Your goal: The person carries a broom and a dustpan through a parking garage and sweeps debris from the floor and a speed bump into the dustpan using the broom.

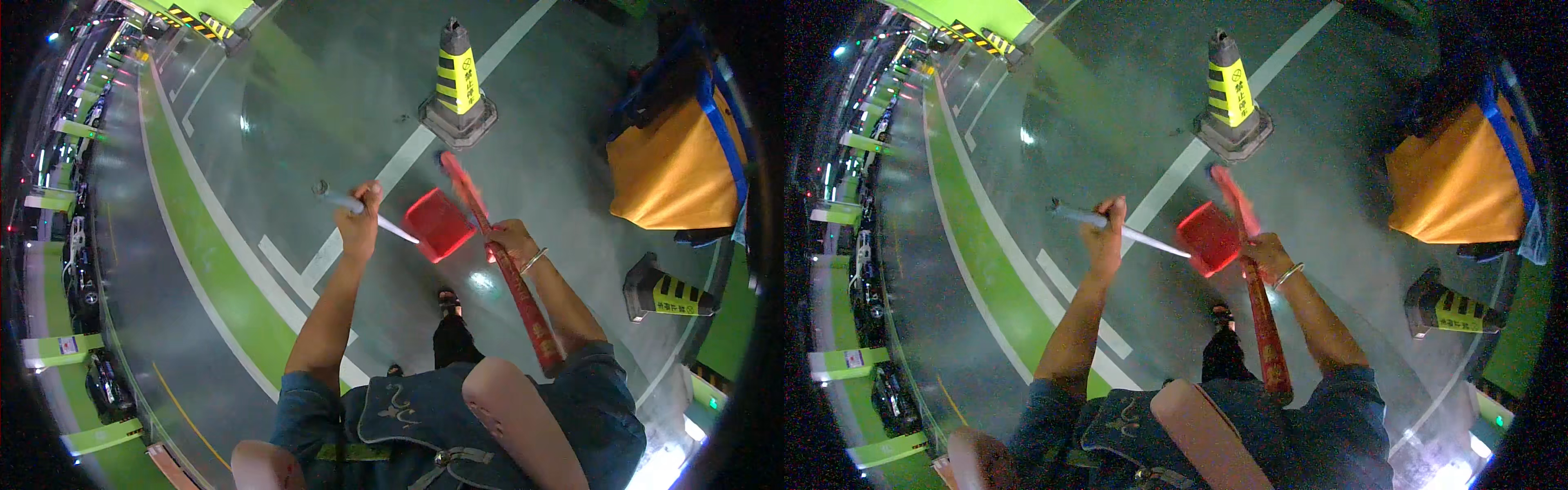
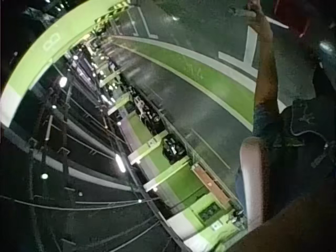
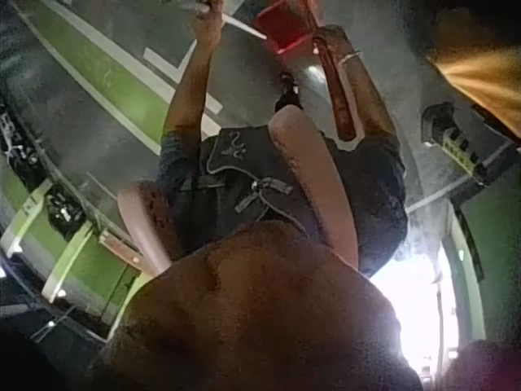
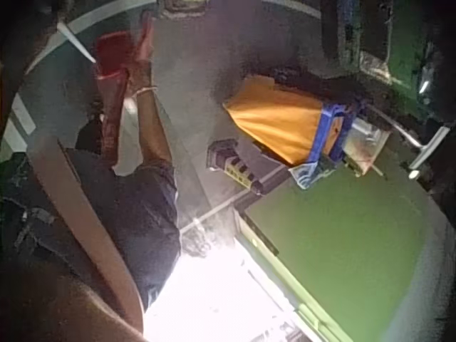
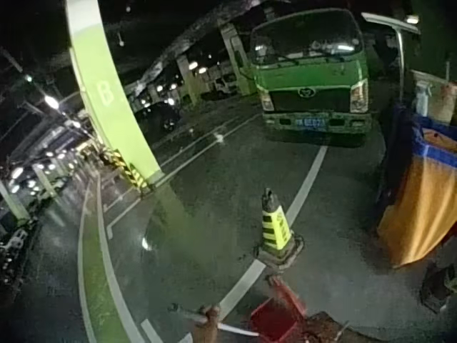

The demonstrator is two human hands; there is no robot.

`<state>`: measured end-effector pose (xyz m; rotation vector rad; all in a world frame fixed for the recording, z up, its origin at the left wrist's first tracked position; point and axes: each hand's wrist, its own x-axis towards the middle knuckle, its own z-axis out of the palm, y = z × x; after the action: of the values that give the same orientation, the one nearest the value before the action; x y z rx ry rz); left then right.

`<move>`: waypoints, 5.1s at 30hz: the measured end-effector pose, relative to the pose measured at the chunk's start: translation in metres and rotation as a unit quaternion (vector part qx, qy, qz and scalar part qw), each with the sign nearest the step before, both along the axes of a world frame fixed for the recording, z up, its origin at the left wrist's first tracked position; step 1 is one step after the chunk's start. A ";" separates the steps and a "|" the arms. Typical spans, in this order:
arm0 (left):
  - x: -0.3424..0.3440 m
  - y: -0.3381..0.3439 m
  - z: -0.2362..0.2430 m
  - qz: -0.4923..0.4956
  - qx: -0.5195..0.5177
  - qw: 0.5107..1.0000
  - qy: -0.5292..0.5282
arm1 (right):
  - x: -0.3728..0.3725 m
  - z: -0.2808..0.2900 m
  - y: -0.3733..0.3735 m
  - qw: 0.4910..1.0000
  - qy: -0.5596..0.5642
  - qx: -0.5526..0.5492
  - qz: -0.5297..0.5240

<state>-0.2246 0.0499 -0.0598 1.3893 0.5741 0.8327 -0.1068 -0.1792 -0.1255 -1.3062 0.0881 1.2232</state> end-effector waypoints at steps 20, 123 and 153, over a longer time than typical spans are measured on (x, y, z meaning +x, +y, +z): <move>0.015 0.066 0.039 0.015 0.014 0.972 0.233 | -0.091 -0.046 -0.119 0.955 -0.178 -0.154 0.178; -1.844 -1.185 0.047 0.871 -0.083 -0.439 -0.207 | -2.280 -0.088 -0.544 0.117 0.022 -0.108 0.987; -1.995 -1.302 -0.013 0.913 -0.148 -0.360 -0.119 | -2.396 -0.162 -0.636 0.367 0.113 -0.390 0.837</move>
<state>-2.2192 -1.2517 -0.0731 1.4641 -1.0994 -1.2361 -2.5031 -0.8154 -0.2872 -1.9204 -0.8317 3.4784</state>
